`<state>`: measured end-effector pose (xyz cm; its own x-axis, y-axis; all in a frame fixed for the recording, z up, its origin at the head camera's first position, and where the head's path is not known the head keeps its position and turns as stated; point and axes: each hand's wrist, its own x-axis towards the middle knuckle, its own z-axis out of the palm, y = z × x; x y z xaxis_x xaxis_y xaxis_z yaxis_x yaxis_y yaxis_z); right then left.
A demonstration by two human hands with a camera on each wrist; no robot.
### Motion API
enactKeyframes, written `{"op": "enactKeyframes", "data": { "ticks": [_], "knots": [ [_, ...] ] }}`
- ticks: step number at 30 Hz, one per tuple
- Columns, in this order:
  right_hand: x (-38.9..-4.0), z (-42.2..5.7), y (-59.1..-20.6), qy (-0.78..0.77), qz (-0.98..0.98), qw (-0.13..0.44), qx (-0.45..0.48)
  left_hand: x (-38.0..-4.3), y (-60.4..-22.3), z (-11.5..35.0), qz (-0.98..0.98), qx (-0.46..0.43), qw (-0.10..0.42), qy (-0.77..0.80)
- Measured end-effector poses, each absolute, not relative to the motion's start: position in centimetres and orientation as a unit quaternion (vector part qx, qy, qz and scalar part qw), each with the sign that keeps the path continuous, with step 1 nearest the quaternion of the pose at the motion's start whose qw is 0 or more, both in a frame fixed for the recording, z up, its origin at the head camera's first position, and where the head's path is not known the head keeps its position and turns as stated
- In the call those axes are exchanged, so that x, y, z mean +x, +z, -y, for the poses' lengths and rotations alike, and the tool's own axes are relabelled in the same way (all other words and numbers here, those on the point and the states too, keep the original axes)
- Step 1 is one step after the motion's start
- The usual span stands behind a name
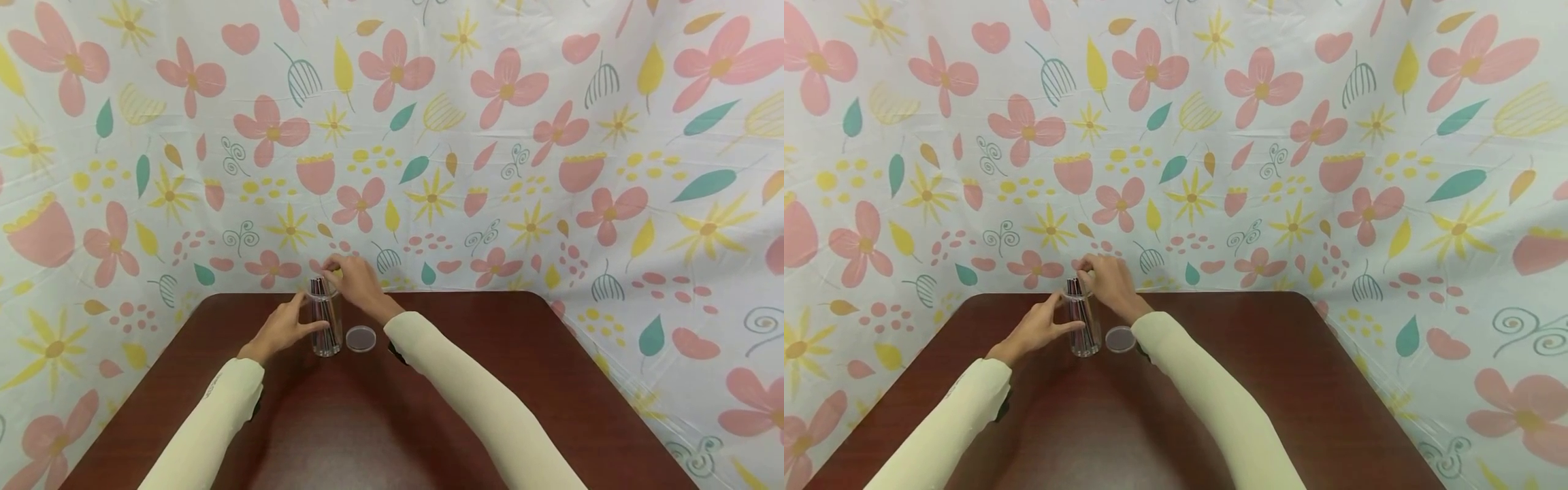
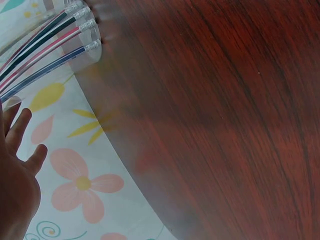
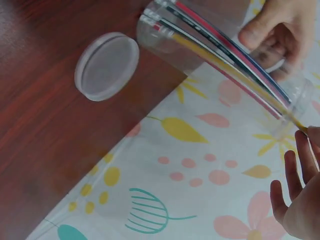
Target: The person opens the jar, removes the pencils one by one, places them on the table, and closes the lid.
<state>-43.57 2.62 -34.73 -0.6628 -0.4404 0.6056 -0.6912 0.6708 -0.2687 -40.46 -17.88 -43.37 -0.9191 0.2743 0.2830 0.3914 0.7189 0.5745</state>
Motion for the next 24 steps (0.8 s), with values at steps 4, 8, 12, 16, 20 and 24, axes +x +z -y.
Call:
{"op": "enactKeyframes", "data": {
  "ticks": [4, 8, 12, 16, 20, 24],
  "knots": [
    [-43.6, -2.5, -33.6, 0.247, 0.866, 0.283, 0.330, -40.6, -43.3, 17.9, 0.922, -0.185, 0.095, -0.326],
    [-43.4, -2.7, -32.2, 0.245, 0.857, 0.309, 0.333, -40.7, -43.4, 17.9, 0.923, -0.188, 0.095, -0.321],
    [-43.4, -3.0, -31.0, 0.263, 0.850, 0.315, 0.329, -40.6, -43.4, 17.9, 0.924, -0.183, 0.091, -0.322],
    [-43.6, -3.5, -29.8, 0.285, 0.846, 0.316, 0.320, -40.6, -43.4, 17.9, 0.924, -0.182, 0.090, -0.323],
    [-43.8, -4.1, -28.8, 0.302, 0.838, 0.333, 0.308, -40.7, -43.4, 17.8, 0.924, -0.178, 0.095, -0.325],
    [-44.1, -4.7, -27.5, 0.317, 0.826, 0.361, 0.294, -40.7, -43.4, 17.8, 0.924, -0.182, 0.101, -0.321]
  ]
}}
